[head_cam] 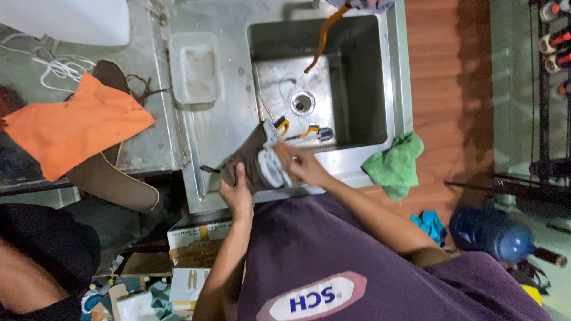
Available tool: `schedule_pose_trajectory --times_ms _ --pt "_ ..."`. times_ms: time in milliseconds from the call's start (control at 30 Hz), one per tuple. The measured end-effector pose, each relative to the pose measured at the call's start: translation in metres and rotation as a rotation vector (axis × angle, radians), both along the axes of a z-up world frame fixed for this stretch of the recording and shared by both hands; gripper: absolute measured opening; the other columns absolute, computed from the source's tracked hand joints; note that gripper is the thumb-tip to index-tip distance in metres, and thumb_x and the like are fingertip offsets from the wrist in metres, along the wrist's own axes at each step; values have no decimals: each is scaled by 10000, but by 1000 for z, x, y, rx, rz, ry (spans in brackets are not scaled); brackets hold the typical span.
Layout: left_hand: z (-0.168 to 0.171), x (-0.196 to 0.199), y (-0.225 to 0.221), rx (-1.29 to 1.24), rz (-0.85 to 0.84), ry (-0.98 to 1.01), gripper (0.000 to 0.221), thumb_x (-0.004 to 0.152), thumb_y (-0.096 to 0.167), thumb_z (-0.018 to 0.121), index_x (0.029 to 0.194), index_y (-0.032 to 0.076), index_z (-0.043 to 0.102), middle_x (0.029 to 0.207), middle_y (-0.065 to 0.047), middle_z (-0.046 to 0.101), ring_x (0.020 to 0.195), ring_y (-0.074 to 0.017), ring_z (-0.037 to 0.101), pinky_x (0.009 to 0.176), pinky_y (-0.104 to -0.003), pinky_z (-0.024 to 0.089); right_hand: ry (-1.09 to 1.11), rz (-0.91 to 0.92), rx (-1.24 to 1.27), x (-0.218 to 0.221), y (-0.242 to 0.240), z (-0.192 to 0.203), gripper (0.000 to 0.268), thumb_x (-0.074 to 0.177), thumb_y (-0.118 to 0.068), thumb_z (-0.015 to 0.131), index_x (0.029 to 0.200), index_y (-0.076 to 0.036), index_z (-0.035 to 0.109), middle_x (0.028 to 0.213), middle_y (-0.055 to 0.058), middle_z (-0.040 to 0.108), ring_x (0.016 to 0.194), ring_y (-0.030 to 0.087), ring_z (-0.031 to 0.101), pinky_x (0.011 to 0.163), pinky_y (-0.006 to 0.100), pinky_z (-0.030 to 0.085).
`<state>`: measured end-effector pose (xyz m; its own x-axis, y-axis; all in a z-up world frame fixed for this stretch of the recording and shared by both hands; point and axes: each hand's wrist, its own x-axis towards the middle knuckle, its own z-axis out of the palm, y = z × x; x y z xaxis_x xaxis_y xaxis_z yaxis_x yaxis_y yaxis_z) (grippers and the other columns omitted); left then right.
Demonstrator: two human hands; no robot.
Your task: The person is scraping off old material from a shoe sole and cleaning it in a sink area to prepare it for repair.
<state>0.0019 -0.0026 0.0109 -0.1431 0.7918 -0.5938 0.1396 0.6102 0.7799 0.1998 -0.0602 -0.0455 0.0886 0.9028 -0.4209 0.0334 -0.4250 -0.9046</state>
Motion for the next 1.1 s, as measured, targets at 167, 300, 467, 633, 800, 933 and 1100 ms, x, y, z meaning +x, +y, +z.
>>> schedule_pose_trajectory --times_ms 167,300,467,633,800,933,1100 --pt "-9 -2 -3 47 -160 -158 854 850 335 796 1416 -70 302 1413 -294 379 1341 -454 352 1123 -578 326 -149 -78 175 19 31 30 653 808 -261 512 1457 -196 471 592 93 578 555 186 562 542 301 445" --pt "29 24 13 27 -146 -214 763 856 292 779 1401 -42 361 1383 -254 442 1324 -416 401 1106 -558 358 -206 -78 278 22 32 72 620 829 -198 512 1445 -144 473 563 113 595 515 182 566 514 287 437" --pt "26 30 4 96 -188 -176 741 804 218 825 1364 -43 416 1343 -266 498 1298 -410 440 1062 -536 394 -93 -98 349 20 58 77 633 831 -127 566 1455 -125 463 516 53 565 448 124 494 471 233 379" --pt "24 26 20 -30 -50 -227 773 817 294 823 1388 -14 405 1373 -229 480 1309 -361 448 1070 -494 400 -233 -53 446 -2 8 98 661 773 -152 649 1414 -80 501 616 215 634 541 267 613 467 342 435" --pt "38 24 8 7 -155 -176 669 884 238 750 1375 -45 395 1346 -263 467 1288 -425 445 1065 -557 413 -399 -76 312 4 42 84 559 848 -210 601 1393 -105 528 715 306 654 650 400 659 540 426 471" --pt "47 24 15 -18 -90 -201 673 860 245 772 1368 -30 427 1352 -249 489 1296 -393 448 1056 -523 415 -357 -50 296 -14 44 146 582 814 -212 601 1381 -98 538 706 238 677 622 353 658 560 406 497" --pt "31 15 13 -78 -54 -244 647 878 278 761 1362 -7 440 1336 -222 504 1282 -378 469 1043 -521 435 -171 -7 440 -11 4 88 754 726 -136 676 1454 -114 481 639 128 691 540 195 617 501 266 451"
